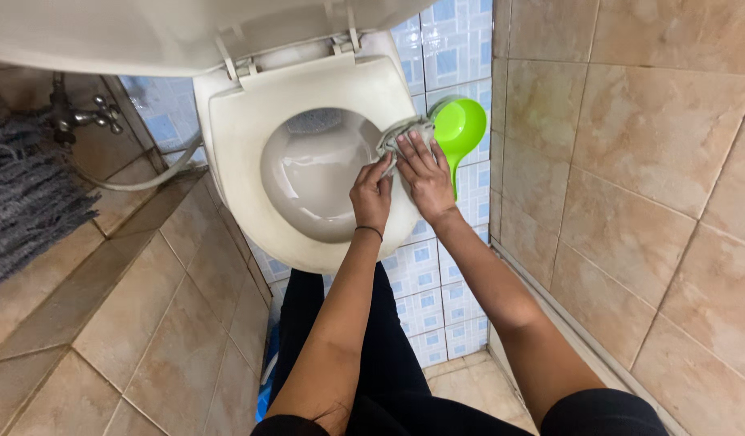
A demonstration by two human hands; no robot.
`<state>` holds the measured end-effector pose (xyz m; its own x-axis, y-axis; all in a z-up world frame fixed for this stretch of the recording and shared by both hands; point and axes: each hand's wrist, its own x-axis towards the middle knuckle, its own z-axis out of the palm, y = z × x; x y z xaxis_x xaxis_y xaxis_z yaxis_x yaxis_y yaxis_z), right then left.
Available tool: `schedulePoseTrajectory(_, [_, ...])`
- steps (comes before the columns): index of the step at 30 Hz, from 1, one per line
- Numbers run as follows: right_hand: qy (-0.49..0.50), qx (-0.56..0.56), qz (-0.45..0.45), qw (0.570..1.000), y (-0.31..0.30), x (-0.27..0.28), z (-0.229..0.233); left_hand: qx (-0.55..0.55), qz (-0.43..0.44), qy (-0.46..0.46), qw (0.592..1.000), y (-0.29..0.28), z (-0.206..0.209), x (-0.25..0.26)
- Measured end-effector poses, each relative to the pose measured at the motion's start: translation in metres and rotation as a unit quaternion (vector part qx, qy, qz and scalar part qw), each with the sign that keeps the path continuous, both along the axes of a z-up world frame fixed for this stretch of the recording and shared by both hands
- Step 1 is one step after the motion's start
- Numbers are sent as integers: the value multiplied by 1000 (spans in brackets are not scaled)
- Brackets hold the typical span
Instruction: The person cleans a toilet by wiping the lid, seat, and rim with a cloth, then uses a handheld sprayer to rinse the bowl and various parts.
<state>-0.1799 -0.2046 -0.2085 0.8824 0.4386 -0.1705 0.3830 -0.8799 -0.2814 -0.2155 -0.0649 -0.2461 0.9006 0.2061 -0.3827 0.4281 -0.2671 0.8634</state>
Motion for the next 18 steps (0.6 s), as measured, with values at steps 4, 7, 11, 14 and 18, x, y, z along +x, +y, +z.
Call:
schedulePoseTrajectory(4, [4, -17, -40, 999, 3, -46, -1, 18, -45, -34, 998, 4, 0, -36])
schedulePoseTrajectory(7, [13, -4, -90, 996, 10, -79, -3, 24, -88, -40, 995, 13, 3, -56])
schedulePoseTrajectory(11, [20, -3, -153, 988, 28, -118, -3, 23, -135, -26, 990, 26, 11, -79])
schedulePoseTrajectory(14, [32, 11, -204, 978, 42, -151, -1, 44, -155, -40, 986, 35, 16, -100])
schedulePoseTrajectory(18, [33, 18, -268, 963, 66, -186, -4, 59, -205, -38, 976, 54, 23, -119])
